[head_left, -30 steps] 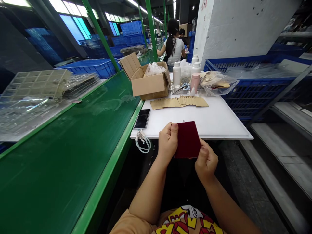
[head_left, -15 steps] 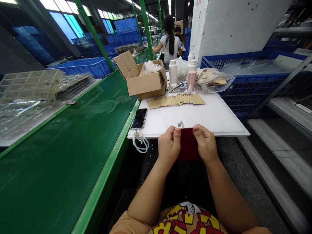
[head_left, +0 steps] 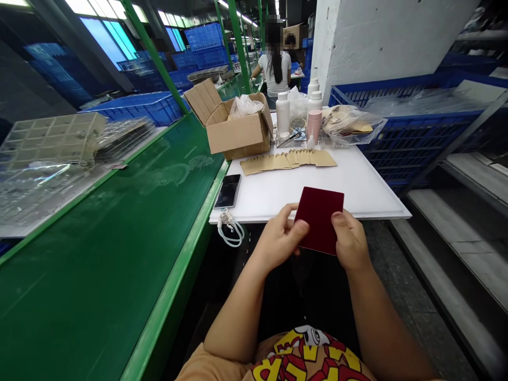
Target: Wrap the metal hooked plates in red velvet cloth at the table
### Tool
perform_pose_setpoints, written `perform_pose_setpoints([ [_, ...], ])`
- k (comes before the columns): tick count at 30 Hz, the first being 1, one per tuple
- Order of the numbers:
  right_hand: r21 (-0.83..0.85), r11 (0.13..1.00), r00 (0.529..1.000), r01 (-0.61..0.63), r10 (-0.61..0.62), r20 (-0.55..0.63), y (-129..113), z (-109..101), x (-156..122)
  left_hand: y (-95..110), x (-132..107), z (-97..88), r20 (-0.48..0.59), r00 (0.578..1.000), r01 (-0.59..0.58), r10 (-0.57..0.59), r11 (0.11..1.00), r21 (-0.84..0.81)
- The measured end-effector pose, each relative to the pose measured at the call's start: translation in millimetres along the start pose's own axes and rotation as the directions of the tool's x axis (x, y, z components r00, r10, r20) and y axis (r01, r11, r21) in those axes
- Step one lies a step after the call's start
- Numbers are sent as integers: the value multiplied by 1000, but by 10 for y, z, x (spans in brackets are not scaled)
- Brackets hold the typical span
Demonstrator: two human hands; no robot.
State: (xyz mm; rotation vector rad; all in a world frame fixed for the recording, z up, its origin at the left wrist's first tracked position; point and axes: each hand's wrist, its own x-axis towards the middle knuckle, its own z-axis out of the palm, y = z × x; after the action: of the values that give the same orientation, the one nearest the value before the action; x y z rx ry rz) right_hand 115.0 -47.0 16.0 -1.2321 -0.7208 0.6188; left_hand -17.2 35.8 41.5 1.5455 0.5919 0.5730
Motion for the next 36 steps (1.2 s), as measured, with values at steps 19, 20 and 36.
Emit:
perform_pose_setpoints([
  [19,106,994,998,15,-22,61,5,-18,-98,-212,-32,206,155,974,-122,165,959,-255],
  [20,99,995,998,13,-19,60,14,-25,-96,-223,-33,200,177,969,-121,173,955,-271],
  [36,-205,974,992,100,-82,96,-71,-208,-14,-282,-45,41,319,934,-148,160,987,-63],
])
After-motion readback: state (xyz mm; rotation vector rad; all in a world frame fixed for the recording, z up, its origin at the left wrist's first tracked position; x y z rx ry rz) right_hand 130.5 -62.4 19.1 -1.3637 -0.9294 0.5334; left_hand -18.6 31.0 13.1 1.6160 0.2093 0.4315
